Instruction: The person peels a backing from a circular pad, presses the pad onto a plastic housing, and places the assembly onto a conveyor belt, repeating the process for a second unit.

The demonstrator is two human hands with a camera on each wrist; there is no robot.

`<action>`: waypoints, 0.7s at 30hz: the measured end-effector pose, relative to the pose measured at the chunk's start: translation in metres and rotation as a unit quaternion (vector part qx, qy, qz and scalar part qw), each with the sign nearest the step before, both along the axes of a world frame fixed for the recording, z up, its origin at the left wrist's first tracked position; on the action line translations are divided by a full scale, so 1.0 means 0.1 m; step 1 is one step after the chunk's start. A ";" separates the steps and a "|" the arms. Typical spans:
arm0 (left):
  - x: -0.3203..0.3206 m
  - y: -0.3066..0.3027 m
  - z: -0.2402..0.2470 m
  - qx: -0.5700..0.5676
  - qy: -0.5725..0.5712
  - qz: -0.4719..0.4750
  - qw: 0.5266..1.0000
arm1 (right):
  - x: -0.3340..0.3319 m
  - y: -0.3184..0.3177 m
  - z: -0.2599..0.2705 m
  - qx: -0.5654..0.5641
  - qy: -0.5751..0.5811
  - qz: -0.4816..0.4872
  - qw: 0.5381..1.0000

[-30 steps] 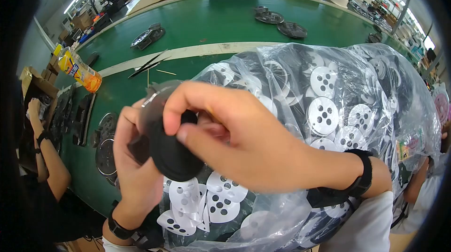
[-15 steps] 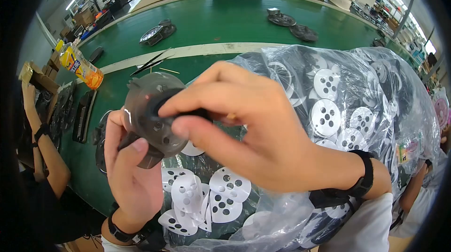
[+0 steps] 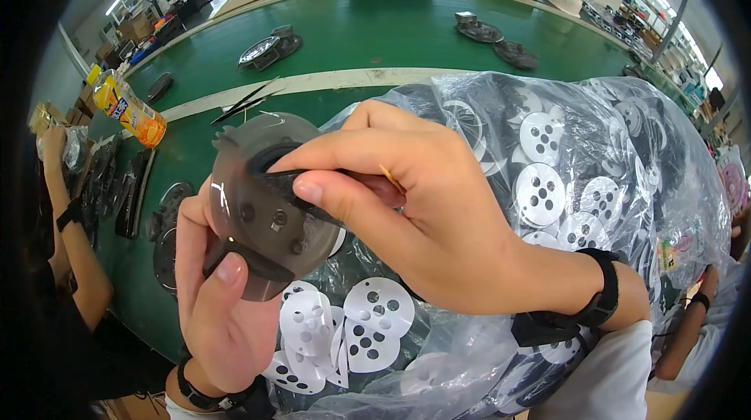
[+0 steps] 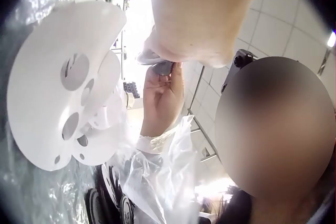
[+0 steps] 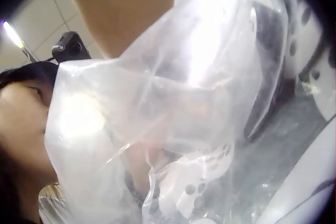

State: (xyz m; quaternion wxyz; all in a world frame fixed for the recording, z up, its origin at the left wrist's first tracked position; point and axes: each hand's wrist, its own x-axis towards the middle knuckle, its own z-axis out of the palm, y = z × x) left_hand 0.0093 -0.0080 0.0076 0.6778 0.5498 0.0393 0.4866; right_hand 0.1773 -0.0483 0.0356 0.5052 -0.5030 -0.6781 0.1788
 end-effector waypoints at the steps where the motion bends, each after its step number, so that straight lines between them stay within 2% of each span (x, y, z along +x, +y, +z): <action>1: 0.00 0.00 0.02 0.006 0.001 -0.011 1.000 | 0.00 0.00 0.00 0.000 0.000 0.000 1.000; 3: 0.00 -0.03 0.08 0.011 0.003 -0.022 1.000 | 0.00 0.01 -0.01 0.009 -0.009 -0.005 1.000; 5: 0.01 -0.09 0.12 -0.026 0.070 0.043 0.996 | -0.01 0.00 0.01 0.013 -0.017 -0.008 1.000; 6: 0.00 -0.05 0.09 -0.026 0.071 0.043 0.996 | -0.02 0.00 0.02 0.017 -0.025 -0.011 0.999; 8: -0.03 0.07 0.03 0.027 -0.004 -0.061 0.998 | 0.01 0.01 0.02 0.041 -0.063 -0.011 0.997; 9: -0.02 0.05 0.02 0.026 -0.004 -0.062 0.998 | 0.02 0.01 0.03 0.065 -0.102 -0.010 0.993; 11: 0.00 -0.02 0.02 -0.012 0.034 0.005 0.999 | 0.01 -0.01 0.04 0.060 -0.100 -0.013 0.993; 12: -0.01 -0.01 0.05 -0.013 0.035 0.005 0.999 | 0.00 -0.02 0.05 0.056 -0.098 -0.016 0.994; 14: -0.03 0.00 0.11 -0.057 0.115 0.032 0.991 | 0.00 -0.03 0.06 0.056 -0.098 -0.017 0.993; 21: 0.00 -0.01 0.09 -0.066 0.111 0.032 0.991 | -0.01 -0.04 0.05 0.052 -0.096 -0.023 0.994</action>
